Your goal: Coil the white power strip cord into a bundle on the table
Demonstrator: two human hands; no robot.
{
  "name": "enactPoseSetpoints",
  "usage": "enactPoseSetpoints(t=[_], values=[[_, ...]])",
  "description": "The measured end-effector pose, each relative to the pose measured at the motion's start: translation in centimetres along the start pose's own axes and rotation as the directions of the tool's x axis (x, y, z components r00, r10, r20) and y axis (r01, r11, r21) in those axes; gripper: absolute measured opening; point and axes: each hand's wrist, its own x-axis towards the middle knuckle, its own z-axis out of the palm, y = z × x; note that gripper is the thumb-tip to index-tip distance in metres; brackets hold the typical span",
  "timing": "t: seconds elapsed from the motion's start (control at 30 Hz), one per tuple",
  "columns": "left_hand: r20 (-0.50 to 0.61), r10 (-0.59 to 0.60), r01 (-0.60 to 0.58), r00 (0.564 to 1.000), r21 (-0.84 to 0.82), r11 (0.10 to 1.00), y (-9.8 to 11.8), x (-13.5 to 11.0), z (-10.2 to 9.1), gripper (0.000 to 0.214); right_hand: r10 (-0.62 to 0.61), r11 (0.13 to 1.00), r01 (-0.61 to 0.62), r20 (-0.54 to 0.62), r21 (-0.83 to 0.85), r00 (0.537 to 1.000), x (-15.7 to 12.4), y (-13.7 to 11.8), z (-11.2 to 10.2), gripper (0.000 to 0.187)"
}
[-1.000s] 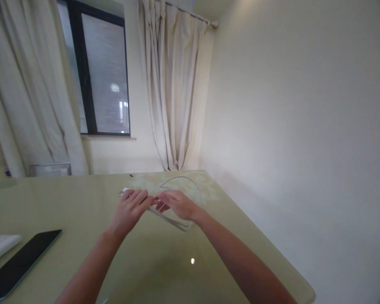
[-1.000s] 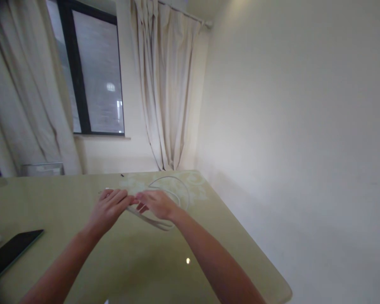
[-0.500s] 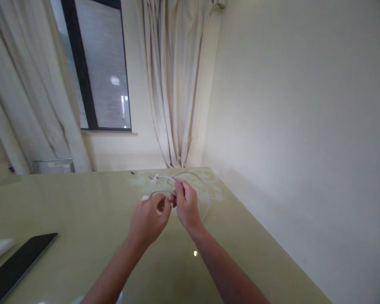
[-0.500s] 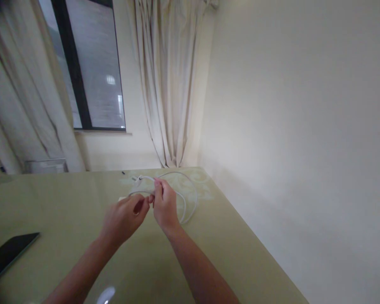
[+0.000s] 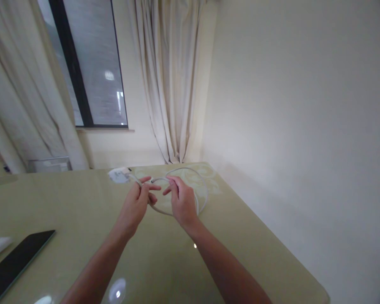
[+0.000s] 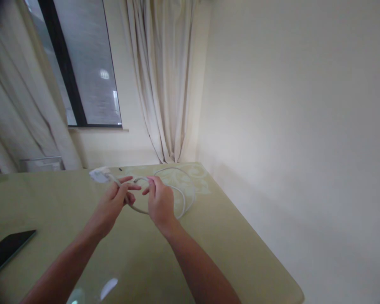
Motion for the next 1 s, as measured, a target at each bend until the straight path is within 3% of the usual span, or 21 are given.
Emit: enactPoseSetpoints(t=[0.07, 0.2, 0.3, 0.4, 0.47, 0.67, 0.77, 0.9, 1.0], values=[[0.074, 0.126, -0.135, 0.989, 0.144, 0.980, 0.4, 0.0, -0.5, 0.048, -0.028, 1.000, 0.028, 0.000, -0.012, 1.000, 0.0, -0.4, -0.3, 0.033], [0.253, 0.258, -0.344, 0.932, 0.402, 0.849, 1.0, -0.7, -0.6, 0.046, -0.040, 0.978, 0.008, 0.148, 0.210, 0.988, -0.2, -1.1, -0.1, 0.032], [0.330, 0.345, -0.478, 0.879, 0.608, 0.634, 1.3, -1.7, -0.2, 0.043, -0.047, 0.959, 0.004, 0.146, 0.285, 0.988, -0.3, -1.3, 0.3, 0.034], [0.338, 0.437, -0.524, 0.834, 0.735, 0.431, 1.4, -2.2, -0.1, 0.042, -0.014, 0.962, 0.001, 0.047, 0.273, 0.999, -0.3, -1.3, 0.3, 0.044], [0.386, 0.454, -0.567, 0.803, 0.729, 0.383, 1.3, -2.2, -0.2, 0.042, 0.029, 0.962, -0.029, 0.003, 0.272, 1.000, -0.3, -1.2, 0.2, 0.048], [0.521, 0.416, -0.666, 0.745, 0.599, 0.444, 0.9, -1.7, -0.2, 0.052, 0.149, 0.908, -0.115, -0.054, 0.402, 0.987, 0.4, -0.6, -1.2, 0.027], [0.555, 0.462, -0.718, 0.692, 0.594, 0.363, 1.1, -1.7, -0.2, 0.050, 0.088, 0.945, -0.090, 0.022, 0.314, 0.996, 1.0, -0.6, -2.4, 0.021], [0.535, 0.503, -0.697, 0.679, 0.684, 0.213, 1.5, -1.5, -0.8, 0.032, -0.089, 0.983, 0.046, 0.245, 0.176, 0.965, 1.0, -0.9, -3.4, 0.043], [0.529, 0.543, -0.706, 0.652, 0.686, 0.179, 1.8, -1.2, -1.6, 0.032, -0.217, 0.975, 0.220, 0.295, 0.025, 0.931, 0.6, -1.0, -3.3, 0.073]])
